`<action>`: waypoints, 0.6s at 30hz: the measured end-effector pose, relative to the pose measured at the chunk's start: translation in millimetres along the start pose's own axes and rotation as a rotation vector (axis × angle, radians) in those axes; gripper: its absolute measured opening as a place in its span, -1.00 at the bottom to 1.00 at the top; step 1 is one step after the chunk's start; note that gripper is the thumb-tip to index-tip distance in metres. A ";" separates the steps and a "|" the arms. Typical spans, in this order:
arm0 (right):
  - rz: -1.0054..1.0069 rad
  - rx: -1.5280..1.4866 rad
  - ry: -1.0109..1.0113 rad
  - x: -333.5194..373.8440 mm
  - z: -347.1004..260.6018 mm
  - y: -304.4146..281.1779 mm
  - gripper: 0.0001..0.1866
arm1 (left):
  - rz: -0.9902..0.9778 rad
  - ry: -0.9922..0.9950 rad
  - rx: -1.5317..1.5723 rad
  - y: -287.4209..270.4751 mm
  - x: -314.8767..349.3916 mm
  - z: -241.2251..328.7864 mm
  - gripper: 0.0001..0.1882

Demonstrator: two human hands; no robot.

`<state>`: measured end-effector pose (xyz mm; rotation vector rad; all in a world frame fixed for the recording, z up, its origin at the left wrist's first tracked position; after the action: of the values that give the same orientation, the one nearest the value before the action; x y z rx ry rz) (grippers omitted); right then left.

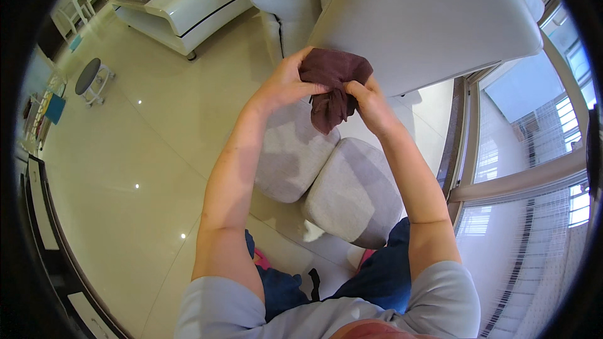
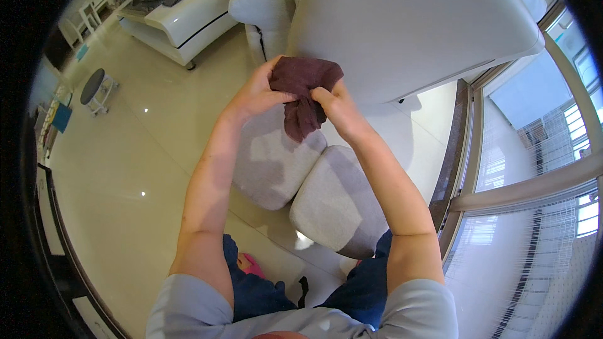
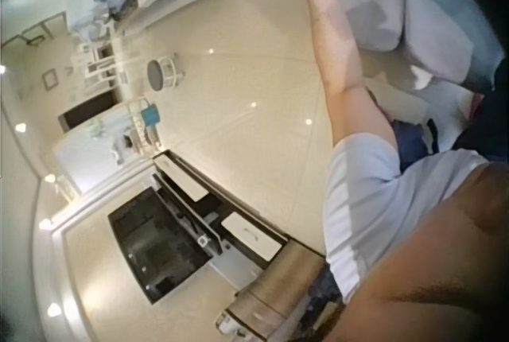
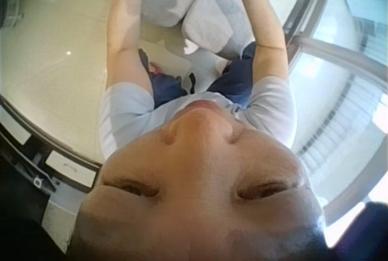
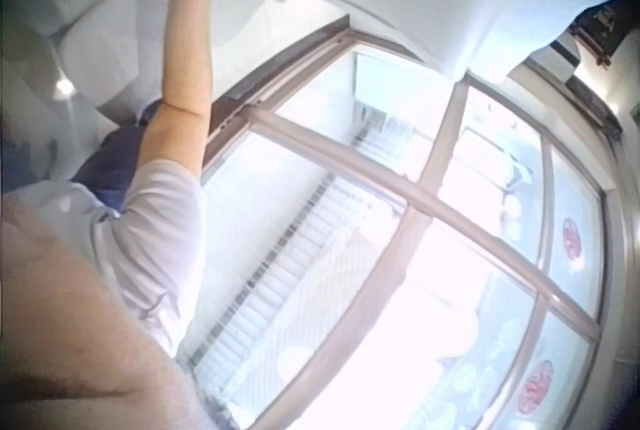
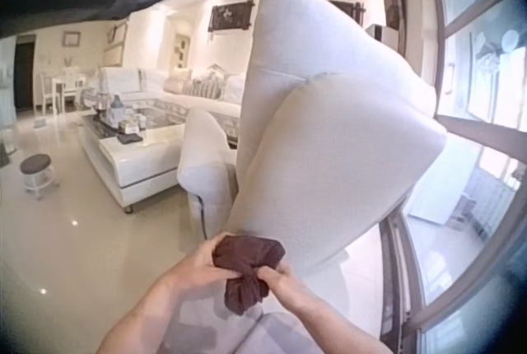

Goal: The person cleans a black TV stand and a white sofa using a brown cloth. They first wipe the stand, moving a white cylindrical device and a power strip to clean underneath, then wipe the sofa cushions and backrest.

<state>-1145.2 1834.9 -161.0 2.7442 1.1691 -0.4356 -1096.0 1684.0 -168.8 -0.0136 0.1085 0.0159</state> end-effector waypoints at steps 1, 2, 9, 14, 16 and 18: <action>-0.006 0.010 -0.029 1.0 -4.8 0.0 -0.61 | 0.034 0.038 -0.038 -4.6 -1.9 1.1 -0.39; -0.011 0.020 -0.055 3.9 -15.5 2.6 -0.63 | 0.067 0.074 -0.074 -5.5 -0.6 7.0 -0.43; 0.199 0.159 -0.118 0.4 -43.9 -31.3 -0.55 | 0.371 0.235 -0.126 -10.6 3.9 47.0 -0.51; 0.088 0.147 -0.450 8.1 -62.0 -18.8 -0.22 | 0.370 0.230 -0.059 3.4 12.3 68.5 -0.51; -0.002 0.186 -0.493 16.4 -65.6 -8.7 -0.17 | 0.198 0.232 -0.063 32.2 6.1 68.2 -0.53; 0.029 0.026 -0.481 16.4 -60.1 -7.8 -0.14 | 0.144 0.285 -0.171 54.1 4.2 72.3 -0.60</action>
<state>-1127.2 1865.2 -109.0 2.4616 0.9967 -1.0391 -1084.9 1739.2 -98.2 -0.1788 0.3927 0.1675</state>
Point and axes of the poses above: each hand's wrist, its own x-axis away from the middle knuckle, its own y-axis out of the palm, z = x × y, the point moved 5 cm from there along -x, towards the middle knuckle, and after that the axes turned 15 degrees about -y, right-handed, at the moved point
